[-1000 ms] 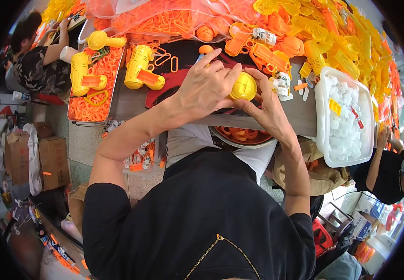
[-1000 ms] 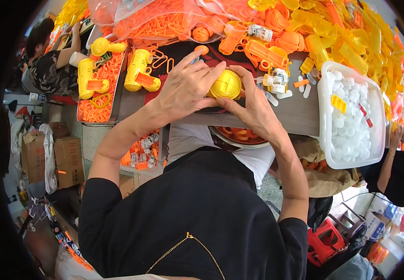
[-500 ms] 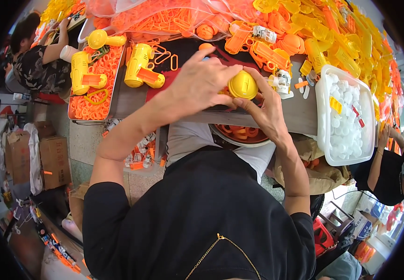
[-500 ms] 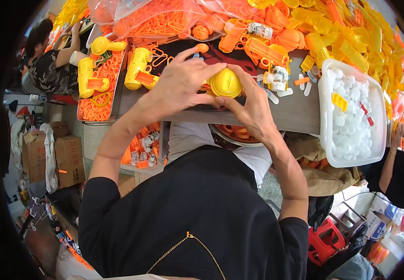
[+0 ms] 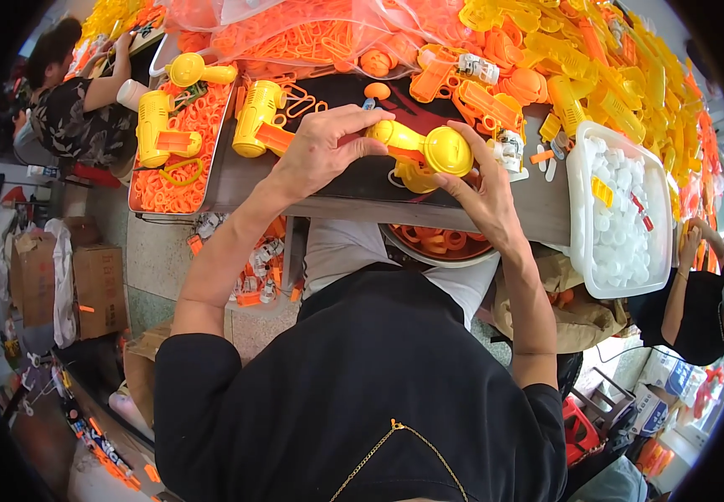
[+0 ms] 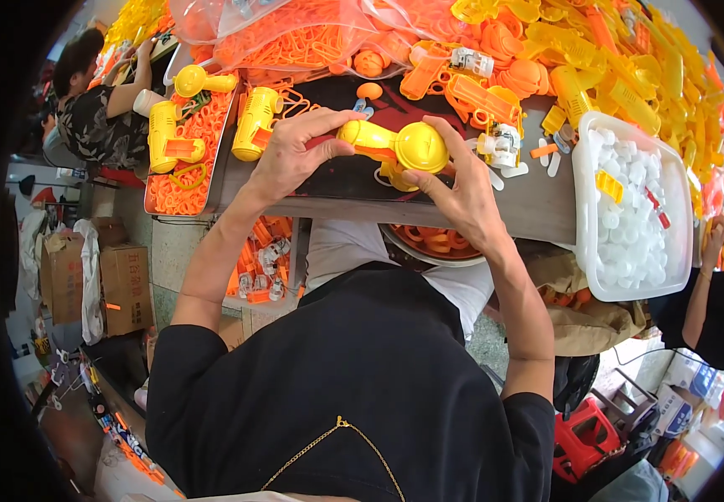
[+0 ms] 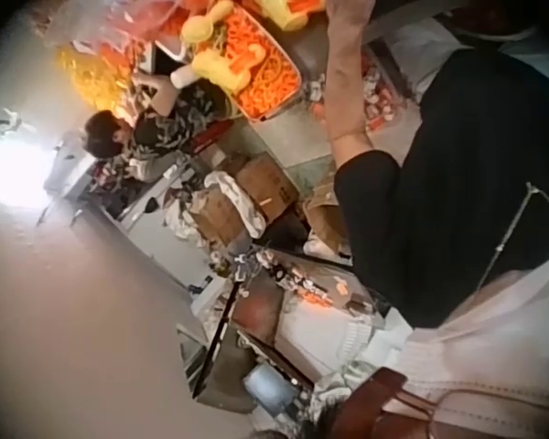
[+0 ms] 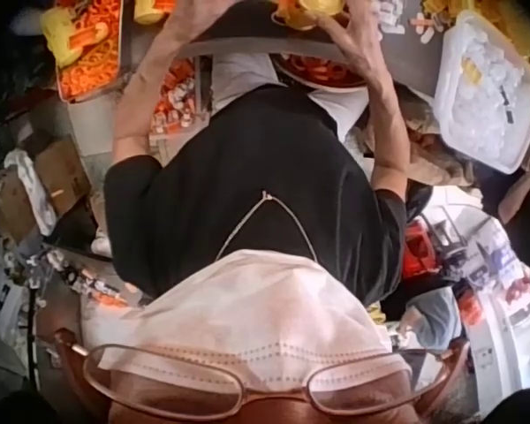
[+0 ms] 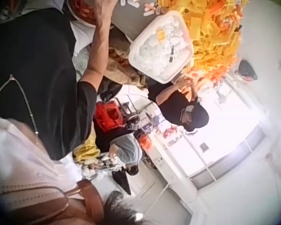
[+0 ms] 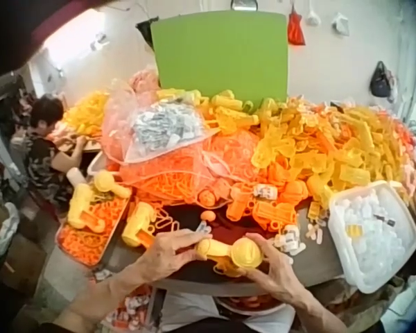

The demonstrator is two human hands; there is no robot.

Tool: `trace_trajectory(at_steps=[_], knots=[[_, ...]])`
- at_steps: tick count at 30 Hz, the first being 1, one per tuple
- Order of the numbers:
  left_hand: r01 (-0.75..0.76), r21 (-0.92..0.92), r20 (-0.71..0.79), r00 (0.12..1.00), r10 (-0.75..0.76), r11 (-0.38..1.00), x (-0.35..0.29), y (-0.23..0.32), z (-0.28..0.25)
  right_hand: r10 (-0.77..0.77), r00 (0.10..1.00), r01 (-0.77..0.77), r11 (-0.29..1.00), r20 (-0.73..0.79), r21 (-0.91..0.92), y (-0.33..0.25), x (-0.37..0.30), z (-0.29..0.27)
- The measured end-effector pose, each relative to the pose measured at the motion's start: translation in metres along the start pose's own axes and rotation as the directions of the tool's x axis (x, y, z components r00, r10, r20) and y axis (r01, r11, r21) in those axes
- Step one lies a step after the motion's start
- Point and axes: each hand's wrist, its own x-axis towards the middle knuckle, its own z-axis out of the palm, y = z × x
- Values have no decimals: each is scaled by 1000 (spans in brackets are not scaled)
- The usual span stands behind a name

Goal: Assembling various plastic components of yellow and orange toy guns at a workbench.

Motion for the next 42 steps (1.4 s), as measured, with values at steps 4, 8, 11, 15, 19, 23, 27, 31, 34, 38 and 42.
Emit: trace_trajectory(at_steps=[4, 8, 11, 15, 19, 23, 27, 31, 34, 38, 42], knots=[[61, -61, 42, 997, -58, 996, -6, 2, -7, -22, 999, 21, 1000, 30, 9, -6, 1, 3], [92, -71, 75, 993, -86, 993, -10, 0, -12, -61, 997, 64, 996, 39, -62, -4, 4, 2], [82, -10, 127, 989, -80, 997, -7, -3, -23, -107, 992, 118, 976, 68, -185, -3, 8, 3], [-97, 251, 140, 988, 63, 963, 7, 15, -11, -89, 995, 93, 986, 37, -135, -4, 11, 4], [-269, 480, 175, 962, 210, 835, 27, 30, 24, -58, 997, 59, 998, 43, -17, -4, 14, 10], [-184, 356, 177, 976, 127, 916, 26, 24, 23, -8, 999, 11, 996, -38, 87, 15, 4, 11], [-14, 121, 130, 992, -1, 992, 19, 27, 15, -45, 999, 43, 998, -27, -47, 33, -15, 0], [268, -554, 152, 964, -220, 788, 7, 10, 4, 91, 994, -106, 939, 61, 327, 38, -21, 1], [266, -607, 152, 964, -219, 749, -6, 0, 2, 149, 986, -166, 817, 76, 552, 13, -18, 3], [294, -516, 208, 954, -215, 805, -7, 11, 1, 68, 998, -67, 856, 17, 512, 6, -15, 2], [86, 49, 363, 927, -98, 995, 5, 20, 4, 28, 999, -32, 966, 19, 255, -4, -11, -4]])
